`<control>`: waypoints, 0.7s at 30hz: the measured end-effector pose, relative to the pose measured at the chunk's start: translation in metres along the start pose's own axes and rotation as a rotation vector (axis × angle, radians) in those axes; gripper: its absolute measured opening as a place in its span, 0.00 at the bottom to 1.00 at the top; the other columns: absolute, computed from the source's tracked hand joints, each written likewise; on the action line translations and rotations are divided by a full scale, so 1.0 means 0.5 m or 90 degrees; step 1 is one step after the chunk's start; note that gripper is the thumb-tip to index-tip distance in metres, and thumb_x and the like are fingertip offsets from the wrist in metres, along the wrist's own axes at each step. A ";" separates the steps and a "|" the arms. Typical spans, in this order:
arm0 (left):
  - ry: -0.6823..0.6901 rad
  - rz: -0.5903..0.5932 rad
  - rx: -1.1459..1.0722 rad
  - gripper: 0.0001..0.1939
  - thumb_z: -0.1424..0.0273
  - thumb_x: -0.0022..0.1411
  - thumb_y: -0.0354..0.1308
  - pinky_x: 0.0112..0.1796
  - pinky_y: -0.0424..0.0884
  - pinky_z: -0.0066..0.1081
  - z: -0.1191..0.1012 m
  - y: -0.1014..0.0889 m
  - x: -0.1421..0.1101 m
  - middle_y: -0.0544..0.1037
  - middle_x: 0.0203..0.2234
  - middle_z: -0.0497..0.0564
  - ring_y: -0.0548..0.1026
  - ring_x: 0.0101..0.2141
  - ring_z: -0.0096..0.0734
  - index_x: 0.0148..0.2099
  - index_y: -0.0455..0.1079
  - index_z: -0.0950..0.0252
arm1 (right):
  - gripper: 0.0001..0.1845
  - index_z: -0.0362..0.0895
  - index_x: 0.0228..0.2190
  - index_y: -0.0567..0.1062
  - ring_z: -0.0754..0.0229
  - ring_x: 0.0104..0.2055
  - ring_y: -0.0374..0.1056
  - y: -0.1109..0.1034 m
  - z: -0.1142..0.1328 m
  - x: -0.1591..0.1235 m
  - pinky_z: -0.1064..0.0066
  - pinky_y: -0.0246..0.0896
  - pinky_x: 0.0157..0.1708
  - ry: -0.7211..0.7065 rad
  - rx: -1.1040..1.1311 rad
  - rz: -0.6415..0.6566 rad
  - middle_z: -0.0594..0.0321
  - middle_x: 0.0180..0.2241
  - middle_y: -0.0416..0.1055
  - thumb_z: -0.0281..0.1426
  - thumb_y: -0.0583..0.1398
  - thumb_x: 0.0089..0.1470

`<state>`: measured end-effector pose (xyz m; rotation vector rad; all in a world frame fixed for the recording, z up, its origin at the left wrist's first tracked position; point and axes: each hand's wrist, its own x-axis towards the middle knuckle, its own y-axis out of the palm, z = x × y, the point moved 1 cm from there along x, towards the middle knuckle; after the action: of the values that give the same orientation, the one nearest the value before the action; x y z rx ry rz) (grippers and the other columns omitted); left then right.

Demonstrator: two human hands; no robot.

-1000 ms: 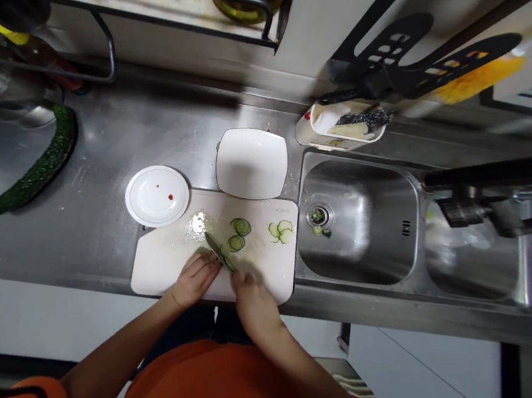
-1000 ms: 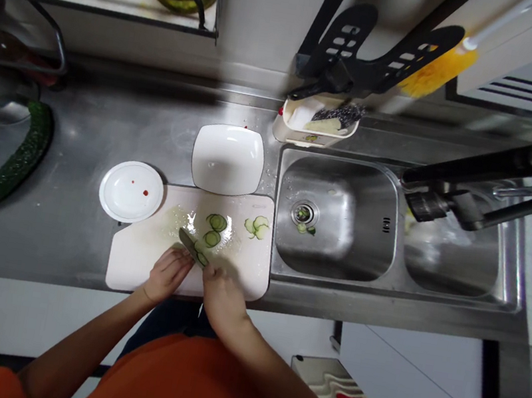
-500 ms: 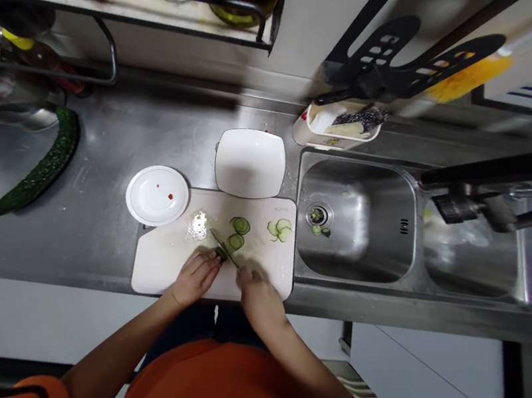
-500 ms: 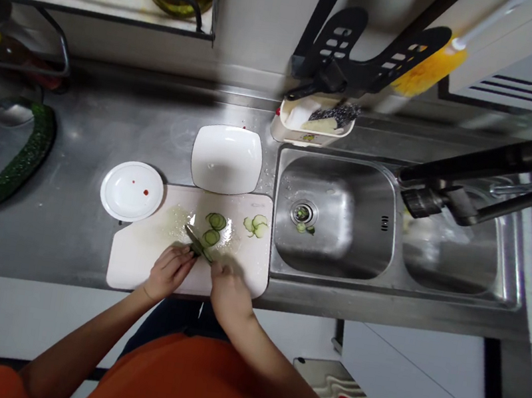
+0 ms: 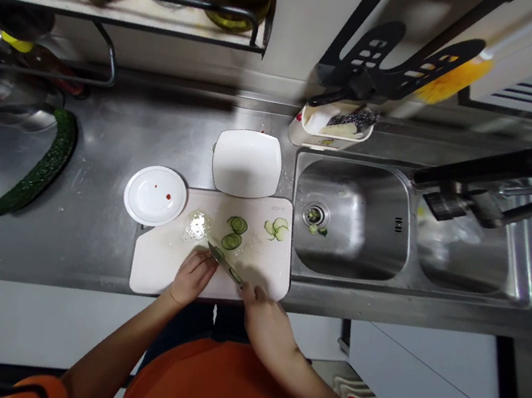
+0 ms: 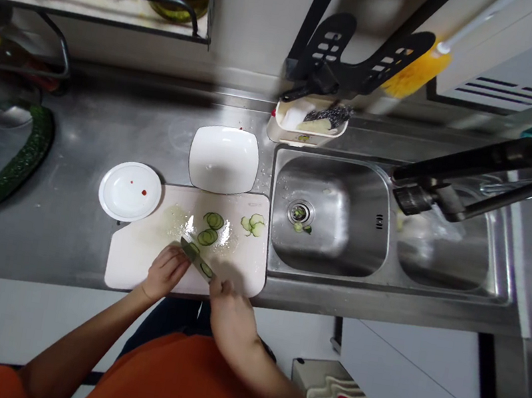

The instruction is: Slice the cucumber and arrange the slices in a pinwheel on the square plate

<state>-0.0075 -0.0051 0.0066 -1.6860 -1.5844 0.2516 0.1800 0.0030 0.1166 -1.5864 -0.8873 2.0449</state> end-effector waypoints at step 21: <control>0.008 -0.010 -0.011 0.07 0.79 0.60 0.56 0.44 0.73 0.39 -0.001 -0.002 0.000 0.73 0.34 0.54 0.73 0.41 0.34 0.41 0.69 0.66 | 0.24 0.45 0.49 0.68 0.58 0.32 0.72 -0.018 -0.001 -0.024 0.74 0.59 0.27 0.006 -0.021 0.018 0.56 0.37 0.72 0.17 0.46 0.56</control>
<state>-0.0080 -0.0052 0.0075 -1.6844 -1.5938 0.2201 0.1834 0.0017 0.1313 -1.6337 -0.9056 2.0500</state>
